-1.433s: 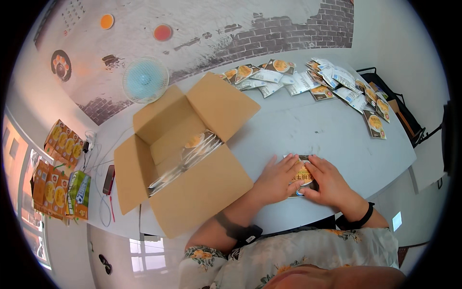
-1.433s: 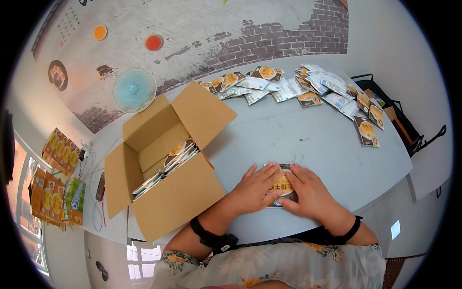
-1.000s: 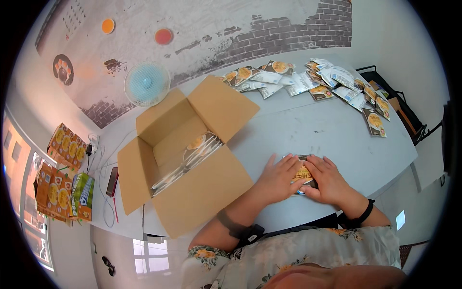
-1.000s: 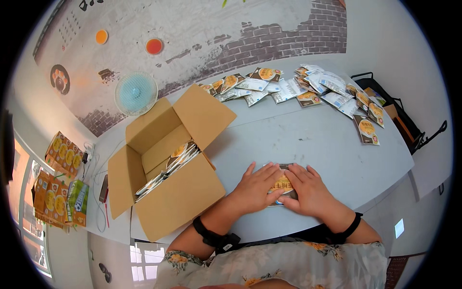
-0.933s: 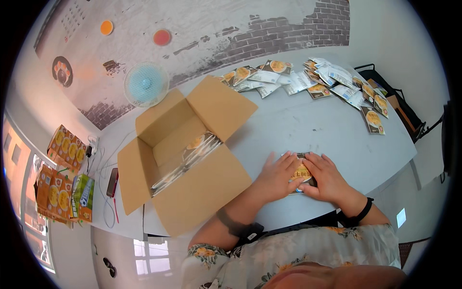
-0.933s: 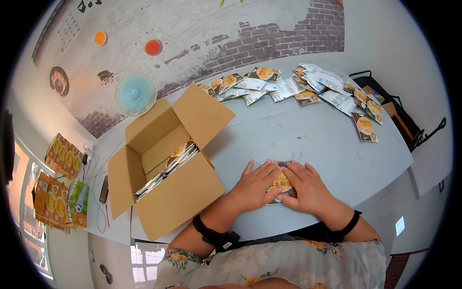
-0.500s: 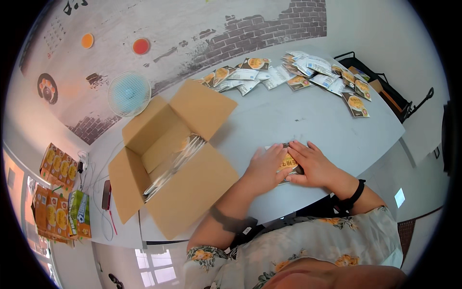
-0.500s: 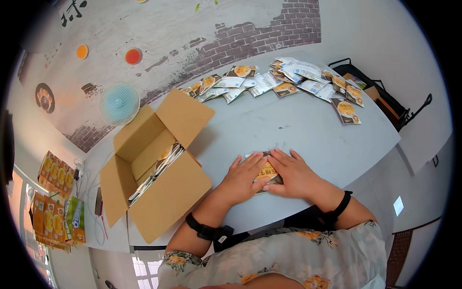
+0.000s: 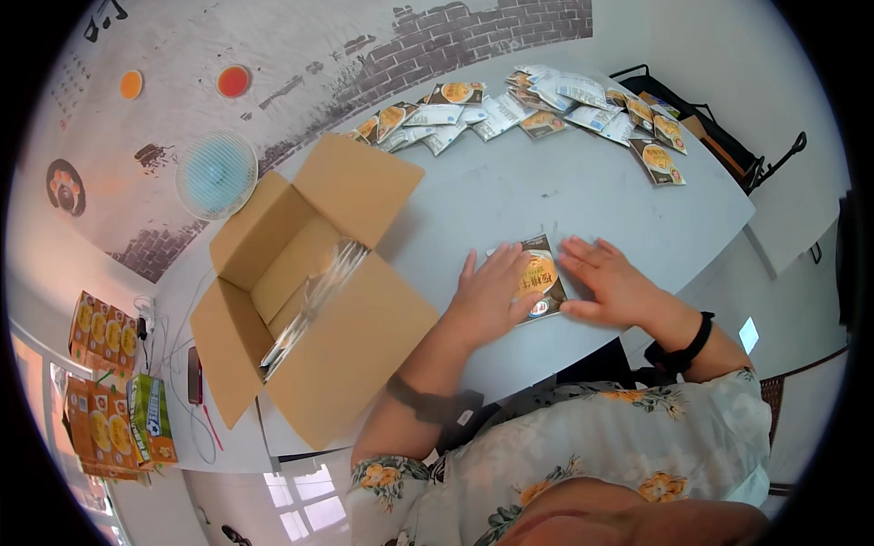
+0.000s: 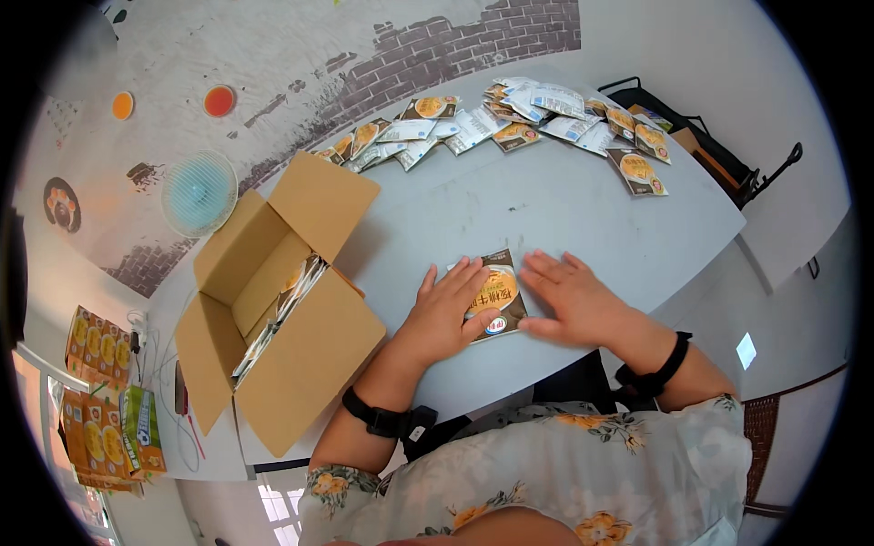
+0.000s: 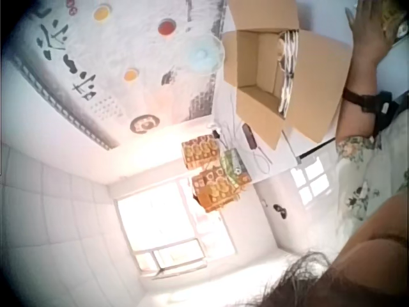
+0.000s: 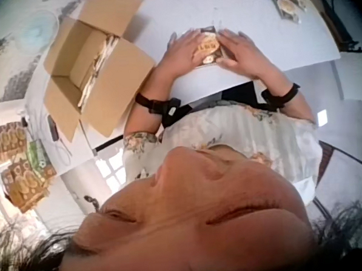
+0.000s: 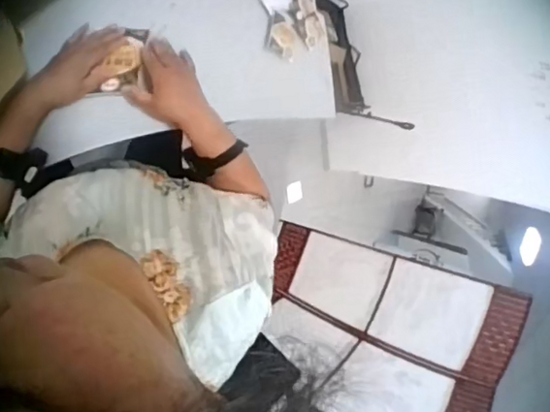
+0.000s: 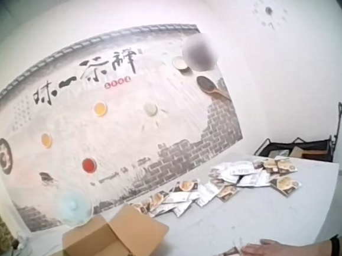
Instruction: The person handles several small food pouches on a table, smoothing them out by hand and placing them into a cardboard box one by one.
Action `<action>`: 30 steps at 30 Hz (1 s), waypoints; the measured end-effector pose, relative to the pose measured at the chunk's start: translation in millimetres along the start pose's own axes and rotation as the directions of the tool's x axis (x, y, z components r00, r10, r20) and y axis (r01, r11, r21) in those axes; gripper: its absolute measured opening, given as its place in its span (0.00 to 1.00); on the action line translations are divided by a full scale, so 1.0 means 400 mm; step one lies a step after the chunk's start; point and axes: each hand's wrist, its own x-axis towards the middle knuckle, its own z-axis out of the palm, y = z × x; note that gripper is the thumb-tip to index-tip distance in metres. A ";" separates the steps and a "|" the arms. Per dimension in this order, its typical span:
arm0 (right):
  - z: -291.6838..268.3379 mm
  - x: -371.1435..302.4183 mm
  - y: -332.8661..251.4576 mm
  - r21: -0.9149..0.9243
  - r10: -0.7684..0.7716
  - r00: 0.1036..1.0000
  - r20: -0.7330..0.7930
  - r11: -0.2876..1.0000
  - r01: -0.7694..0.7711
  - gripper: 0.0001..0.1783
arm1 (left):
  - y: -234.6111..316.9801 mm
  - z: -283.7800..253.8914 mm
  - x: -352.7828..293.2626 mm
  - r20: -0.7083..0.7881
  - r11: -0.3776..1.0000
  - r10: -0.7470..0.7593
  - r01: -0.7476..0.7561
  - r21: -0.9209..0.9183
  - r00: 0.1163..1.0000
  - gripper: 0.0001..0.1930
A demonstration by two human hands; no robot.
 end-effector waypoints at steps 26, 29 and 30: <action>0.042 -0.087 -0.104 0.010 -0.237 0.943 -0.233 0.969 0.246 0.24 | -0.003 -0.024 0.008 -0.434 0.993 0.106 -0.120 -0.005 0.894 0.12; 0.050 -0.090 -0.097 0.031 -0.220 0.942 -0.254 0.972 0.235 0.24 | 0.017 -0.061 -0.003 -0.274 0.986 0.161 -0.165 0.009 0.948 0.13; 0.047 -0.089 -0.096 0.028 -0.223 0.938 -0.266 0.971 0.239 0.24 | 0.028 -0.074 -0.008 -0.190 0.982 0.186 -0.188 0.008 0.964 0.13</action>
